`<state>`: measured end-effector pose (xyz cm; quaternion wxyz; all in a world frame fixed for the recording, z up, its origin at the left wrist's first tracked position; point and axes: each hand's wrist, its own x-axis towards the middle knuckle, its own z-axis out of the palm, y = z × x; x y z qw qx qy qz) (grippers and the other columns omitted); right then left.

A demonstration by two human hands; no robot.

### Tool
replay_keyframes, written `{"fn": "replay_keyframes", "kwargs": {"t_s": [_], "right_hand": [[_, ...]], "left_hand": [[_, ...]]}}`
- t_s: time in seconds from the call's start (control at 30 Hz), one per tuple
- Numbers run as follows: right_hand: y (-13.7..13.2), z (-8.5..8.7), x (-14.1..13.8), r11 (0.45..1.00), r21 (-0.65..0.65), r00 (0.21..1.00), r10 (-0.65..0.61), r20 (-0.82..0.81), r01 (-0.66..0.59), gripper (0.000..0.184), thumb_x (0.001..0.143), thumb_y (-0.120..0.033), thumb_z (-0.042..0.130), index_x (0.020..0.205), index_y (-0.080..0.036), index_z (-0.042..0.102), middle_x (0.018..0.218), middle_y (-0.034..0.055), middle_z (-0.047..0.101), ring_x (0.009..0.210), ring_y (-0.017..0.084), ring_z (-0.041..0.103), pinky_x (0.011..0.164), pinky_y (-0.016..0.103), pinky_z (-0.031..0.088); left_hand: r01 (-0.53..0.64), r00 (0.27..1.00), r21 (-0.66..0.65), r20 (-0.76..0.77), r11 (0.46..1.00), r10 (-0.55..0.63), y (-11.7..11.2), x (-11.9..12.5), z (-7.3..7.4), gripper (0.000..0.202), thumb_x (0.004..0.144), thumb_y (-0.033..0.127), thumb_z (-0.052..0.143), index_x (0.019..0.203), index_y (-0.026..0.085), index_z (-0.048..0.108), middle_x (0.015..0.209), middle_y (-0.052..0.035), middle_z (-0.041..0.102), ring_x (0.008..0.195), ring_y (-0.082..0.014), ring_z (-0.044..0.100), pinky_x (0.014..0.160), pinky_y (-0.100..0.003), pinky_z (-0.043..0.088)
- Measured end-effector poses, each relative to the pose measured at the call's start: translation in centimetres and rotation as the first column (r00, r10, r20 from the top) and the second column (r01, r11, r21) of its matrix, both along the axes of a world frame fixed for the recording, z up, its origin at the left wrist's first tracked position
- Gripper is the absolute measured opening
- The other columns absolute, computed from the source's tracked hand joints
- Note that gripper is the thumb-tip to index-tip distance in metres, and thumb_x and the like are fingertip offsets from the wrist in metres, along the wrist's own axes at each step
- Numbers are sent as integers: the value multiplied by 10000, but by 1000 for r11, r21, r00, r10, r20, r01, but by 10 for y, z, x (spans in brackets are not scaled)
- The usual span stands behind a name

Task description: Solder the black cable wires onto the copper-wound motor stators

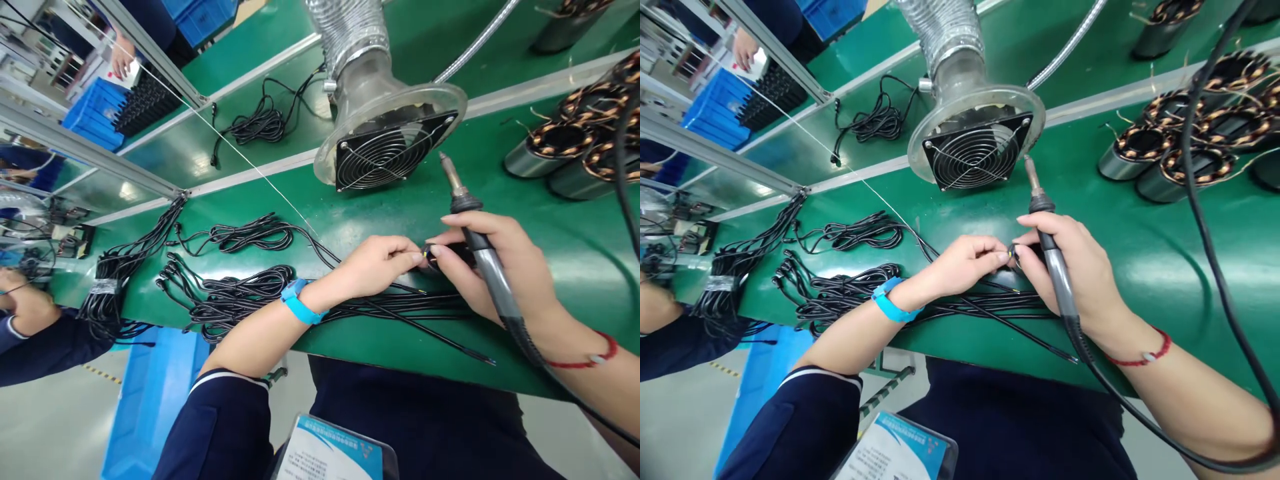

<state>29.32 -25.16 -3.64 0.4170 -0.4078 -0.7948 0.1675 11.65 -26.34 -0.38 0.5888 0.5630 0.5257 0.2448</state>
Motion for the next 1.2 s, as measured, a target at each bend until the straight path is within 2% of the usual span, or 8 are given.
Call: {"fn": "replay_keyframes", "kwargs": {"t_s": [0.2, 0.43, 0.53, 0.67, 0.9, 0.97, 1.07, 1.2], "right_hand": [[4, 0, 10, 997, 7, 995, -79, -61, 80, 377, 895, -394, 570, 1225, -215, 534, 949, 27, 691, 901, 182, 651, 831, 363, 494], [3, 2, 20, 991, 75, 994, -108, -16, 109, 308, 929, -370, 530, 1196, -225, 571, 879, 7, 698, 878, 148, 661, 810, 282, 520], [-1, 10, 21, 993, 83, 996, -85, 8, 84, 283, 952, -363, 497, 1192, -234, 574, 880, 2, 700, 891, 138, 666, 792, 252, 529], [-9, 24, 16, 999, 41, 998, 15, 66, -17, 285, 977, -360, 445, 1216, -241, 546, 933, -4, 702, 877, 128, 674, 737, 222, 545], [-22, 30, -13, 995, 6, 995, 98, -32, -98, 314, 939, -302, 520, 1243, -232, 481, 976, 11, 662, 824, 120, 660, 738, 226, 546], [-22, 30, -16, 996, 47, 997, 78, -6, -78, 271, 945, -255, 492, 1216, -239, 485, 879, -12, 643, 743, 100, 634, 689, 206, 519], [-17, 30, -4, 985, 167, 991, 18, 134, -40, 252, 960, -272, 456, 1207, -227, 476, 852, -10, 625, 731, 100, 611, 675, 212, 487], [9, 28, 35, 956, 293, 944, -106, 311, 11, 258, 956, -332, 424, 1145, -190, 526, 852, 53, 618, 760, 167, 584, 677, 293, 451]], "left_hand": [[-272, 888, 382, -254, 883, 383, 15, -39, 5, 185, 889, 222, 508, 822, 131, 654, 808, -16, 681, 774, -110, 579, 718, -231, 408], [-612, 660, 595, 22, 521, 751, 27, -77, 13, 177, 891, 230, 509, 819, 152, 650, 829, -25, 625, 723, -88, 531, 669, -219, 421], [-721, 691, 325, 288, 612, 662, 15, -52, 19, 183, 917, 299, 469, 888, 176, 601, 710, 23, 508, 511, -45, 366, 483, -200, 305], [-578, 651, -126, 525, 806, 548, -5, -11, 20, 87, 829, 155, 452, 905, 177, 490, 688, 46, 446, 465, -39, 366, 412, -182, 240], [-284, 857, -51, 434, 957, 278, -17, -1, 9, 346, 668, 73, 555, 963, 188, 415, 672, 78, 490, 513, -53, 463, 497, -192, 409], [-187, 924, 29, 346, 982, 166, -18, -5, 9, 246, 726, 141, 569, 933, 181, 444, 684, 58, 499, 563, -69, 482, 536, -210, 427], [14, 995, 244, -96, 970, 9, -18, -12, 11, 83, 835, 234, 527, 792, 169, 500, 724, 3, 550, 675, -110, 521, 641, -256, 439], [353, 769, 219, -622, 910, -149, -17, -17, 10, 137, 878, 184, 438, 797, 169, 548, 890, -61, 648, 819, -186, 596, 727, -315, 451]]}}
